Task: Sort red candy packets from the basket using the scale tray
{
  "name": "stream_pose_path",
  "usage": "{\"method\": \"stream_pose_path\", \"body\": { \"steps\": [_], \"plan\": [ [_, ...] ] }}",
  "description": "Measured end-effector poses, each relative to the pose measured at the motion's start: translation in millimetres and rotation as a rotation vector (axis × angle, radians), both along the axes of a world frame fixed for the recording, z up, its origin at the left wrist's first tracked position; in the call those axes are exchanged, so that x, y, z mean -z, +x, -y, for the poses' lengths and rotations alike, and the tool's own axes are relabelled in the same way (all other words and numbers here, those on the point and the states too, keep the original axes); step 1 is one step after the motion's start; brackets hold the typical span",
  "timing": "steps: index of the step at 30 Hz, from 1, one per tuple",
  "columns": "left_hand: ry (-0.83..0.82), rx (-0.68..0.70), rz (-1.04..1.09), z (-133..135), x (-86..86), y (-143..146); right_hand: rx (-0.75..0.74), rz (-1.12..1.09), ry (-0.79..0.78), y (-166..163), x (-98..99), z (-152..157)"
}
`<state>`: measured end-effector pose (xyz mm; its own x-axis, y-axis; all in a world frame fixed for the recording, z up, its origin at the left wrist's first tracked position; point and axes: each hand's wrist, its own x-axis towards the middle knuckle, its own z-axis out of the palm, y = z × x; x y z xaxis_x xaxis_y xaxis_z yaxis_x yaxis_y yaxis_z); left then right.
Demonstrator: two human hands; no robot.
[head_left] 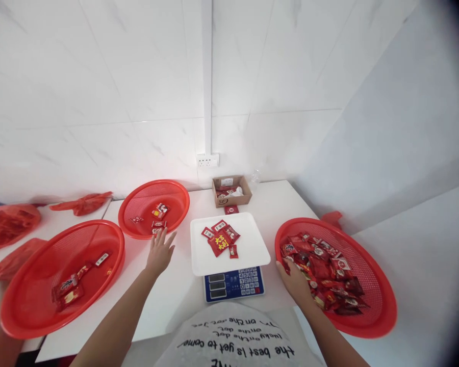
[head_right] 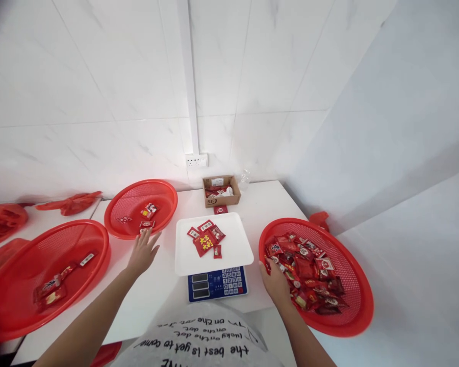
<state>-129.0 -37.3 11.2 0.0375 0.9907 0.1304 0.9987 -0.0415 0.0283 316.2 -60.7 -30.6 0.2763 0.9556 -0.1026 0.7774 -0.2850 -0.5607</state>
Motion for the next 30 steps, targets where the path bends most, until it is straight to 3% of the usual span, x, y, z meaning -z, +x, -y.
{"method": "stream_pose_path", "body": {
  "steps": [4,8,15,20,26,30],
  "plan": [
    [-0.017,0.033,-0.050,-21,0.7,2,-0.022,0.012,-0.016,-1,-3.0,0],
    [-0.075,0.038,-0.061,-25,-1.5,-11,-0.016,0.011,-0.045,-1,-5.5,0],
    [-0.149,0.086,0.006,-13,-11.6,-31,-0.026,0.037,-0.042,0,-1.0,-1],
    [-0.153,0.139,0.052,1,-8.8,-57,-0.030,0.025,-0.031,-1,-2.1,-1],
    [-0.098,-0.071,-0.012,9,-4.4,-76,-0.024,0.043,-0.040,-2,-5.9,-1],
    [0.007,-0.186,-0.013,6,-4.1,-56,-0.037,0.034,-0.060,-3,-9.1,0]
  ]
}}
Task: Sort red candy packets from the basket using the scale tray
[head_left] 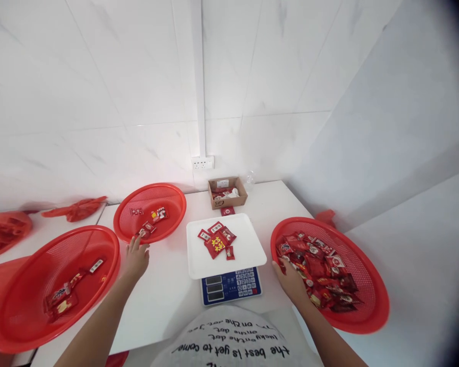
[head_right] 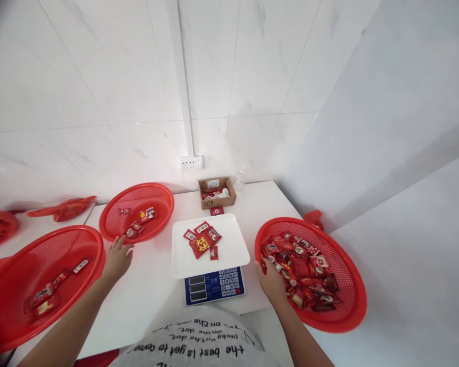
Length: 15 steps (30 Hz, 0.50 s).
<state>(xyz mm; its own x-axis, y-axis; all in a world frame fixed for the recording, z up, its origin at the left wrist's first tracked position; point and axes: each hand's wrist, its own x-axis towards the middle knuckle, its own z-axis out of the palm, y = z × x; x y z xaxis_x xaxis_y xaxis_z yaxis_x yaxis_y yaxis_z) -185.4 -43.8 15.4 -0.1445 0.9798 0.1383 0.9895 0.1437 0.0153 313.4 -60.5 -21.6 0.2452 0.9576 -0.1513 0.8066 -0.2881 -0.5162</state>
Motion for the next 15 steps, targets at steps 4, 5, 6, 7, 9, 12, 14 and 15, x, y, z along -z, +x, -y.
{"method": "stream_pose_path", "body": {
  "steps": [4,5,6,7,9,12,14,15],
  "plan": [
    [0.049,0.186,0.117,-2,3.8,56,0.002,-0.002,0.016,-1,-1.6,1],
    [0.027,0.257,0.157,-2,5.2,74,0.006,0.001,0.016,-1,-1.6,1],
    [-0.008,0.334,0.193,-4,6.6,92,0.009,0.006,0.013,-1,-1.5,1],
    [-0.045,0.399,0.229,-5,7.9,110,0.013,0.012,0.006,-1,-1.4,1],
    [-0.122,0.483,0.292,-11,9.7,142,0.016,0.027,-0.003,-1,-1.3,1],
    [-0.196,0.502,0.366,-22,10.4,177,0.011,0.047,0.002,-2,-1.6,1],
    [-0.235,0.497,0.408,-28,9.9,191,0.010,0.060,0.009,-3,-2.4,2],
    [-0.248,0.500,0.431,-30,9.6,195,0.010,0.066,0.009,-3,-3.0,2]
  ]
}}
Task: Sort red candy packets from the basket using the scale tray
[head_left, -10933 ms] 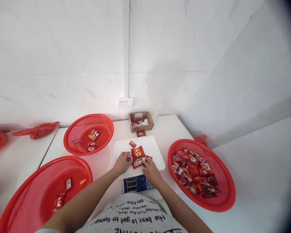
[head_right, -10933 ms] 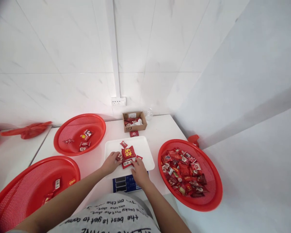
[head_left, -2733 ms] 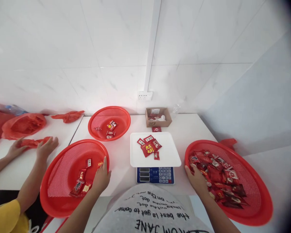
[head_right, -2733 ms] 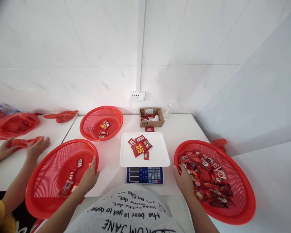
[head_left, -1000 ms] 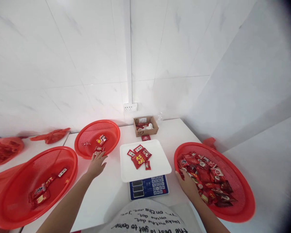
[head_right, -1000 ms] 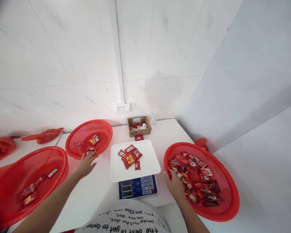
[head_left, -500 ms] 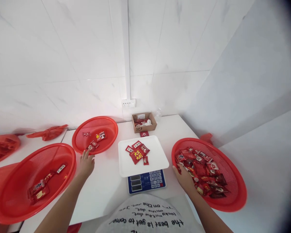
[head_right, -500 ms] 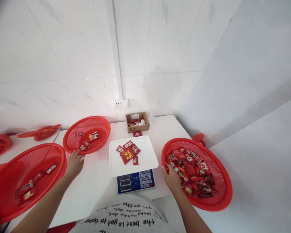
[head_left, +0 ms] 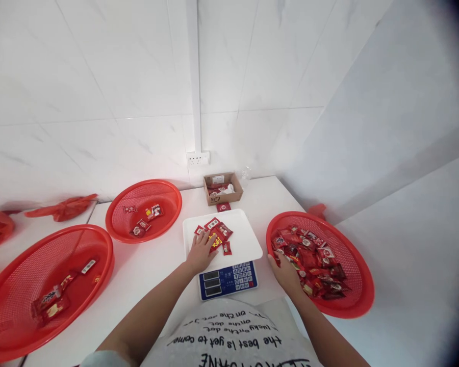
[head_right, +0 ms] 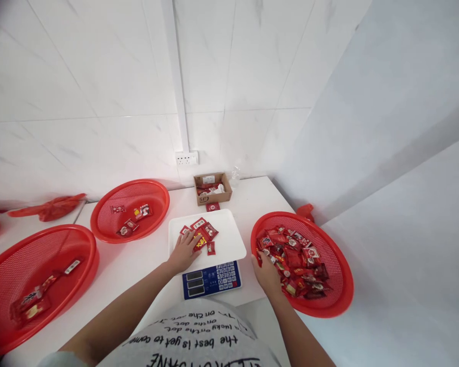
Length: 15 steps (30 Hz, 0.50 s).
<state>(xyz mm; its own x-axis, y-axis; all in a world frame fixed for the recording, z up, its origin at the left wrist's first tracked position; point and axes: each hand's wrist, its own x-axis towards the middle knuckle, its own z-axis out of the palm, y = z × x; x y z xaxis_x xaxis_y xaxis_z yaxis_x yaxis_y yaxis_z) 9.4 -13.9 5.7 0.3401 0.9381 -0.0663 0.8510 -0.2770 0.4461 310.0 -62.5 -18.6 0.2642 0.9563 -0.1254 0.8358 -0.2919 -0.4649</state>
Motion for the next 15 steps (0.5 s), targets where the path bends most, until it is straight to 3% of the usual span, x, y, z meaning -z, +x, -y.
{"method": "stream_pose_path", "body": {
  "steps": [4,9,12,15],
  "plan": [
    [-0.015,0.015,0.129,0,-0.7,6,0.000,0.004,-0.006,-1,-1.6,0],
    [-0.062,-0.101,0.356,12,-2.4,2,0.004,-0.018,0.010,1,3.3,0],
    [-0.103,-0.216,0.457,19,-6.5,-1,-0.014,0.003,0.126,1,2.8,-1],
    [-0.203,-0.356,0.533,27,-14.6,-3,-0.080,0.062,0.301,-13,-10.8,-2]
  ]
}}
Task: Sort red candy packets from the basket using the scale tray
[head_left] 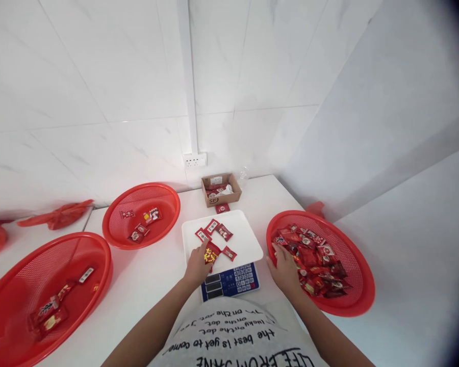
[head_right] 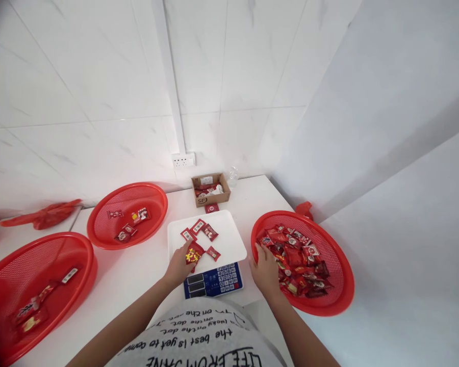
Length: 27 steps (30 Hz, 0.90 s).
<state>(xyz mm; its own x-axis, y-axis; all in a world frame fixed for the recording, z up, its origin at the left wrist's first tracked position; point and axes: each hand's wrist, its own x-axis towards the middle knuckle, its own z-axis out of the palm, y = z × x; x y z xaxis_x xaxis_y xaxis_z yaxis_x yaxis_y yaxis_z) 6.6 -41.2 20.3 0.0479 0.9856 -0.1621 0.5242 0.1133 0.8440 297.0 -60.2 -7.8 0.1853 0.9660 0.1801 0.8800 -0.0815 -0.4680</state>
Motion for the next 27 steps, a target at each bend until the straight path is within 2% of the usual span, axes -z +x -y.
{"method": "stream_pose_path", "body": {
  "steps": [2,3,5,7,9,11,14,16,19,22,27],
  "plan": [
    [-0.097,-0.050,0.098,7,-7.3,2,-0.105,-0.027,0.054,-20,-15.9,-1],
    [-0.135,-0.062,0.165,12,-11.2,3,-0.168,-0.082,0.030,-32,-24.6,0],
    [-0.178,-0.047,0.310,21,-18.4,7,-0.325,-0.245,-0.100,-60,-40.7,2],
    [-0.202,0.033,0.420,29,-23.7,10,-0.487,-0.388,-0.249,-86,-51.9,6],
    [-0.235,0.125,0.451,37,-25.9,12,-0.563,-0.414,-0.358,-104,-56.7,10],
    [-0.269,0.169,0.424,44,-25.2,10,-0.582,-0.365,-0.422,-114,-56.6,12],
    [-0.328,0.151,0.426,51,-22.1,6,-0.626,-0.269,-0.454,-117,-53.7,13],
    [-0.391,0.134,0.527,54,-21.1,5,-0.654,-0.241,-0.452,-117,-53.2,12],
    [-0.497,0.070,0.801,56,-22.0,6,-0.646,-0.274,-0.453,-118,-54.3,9],
    [-0.549,-0.067,1.013,56,-23.0,7,-0.582,-0.346,-0.424,-119,-53.5,2],
    [-0.584,-0.398,1.102,53,-21.9,0,-0.450,-0.236,-0.282,-110,-41.5,-16]
  ]
}}
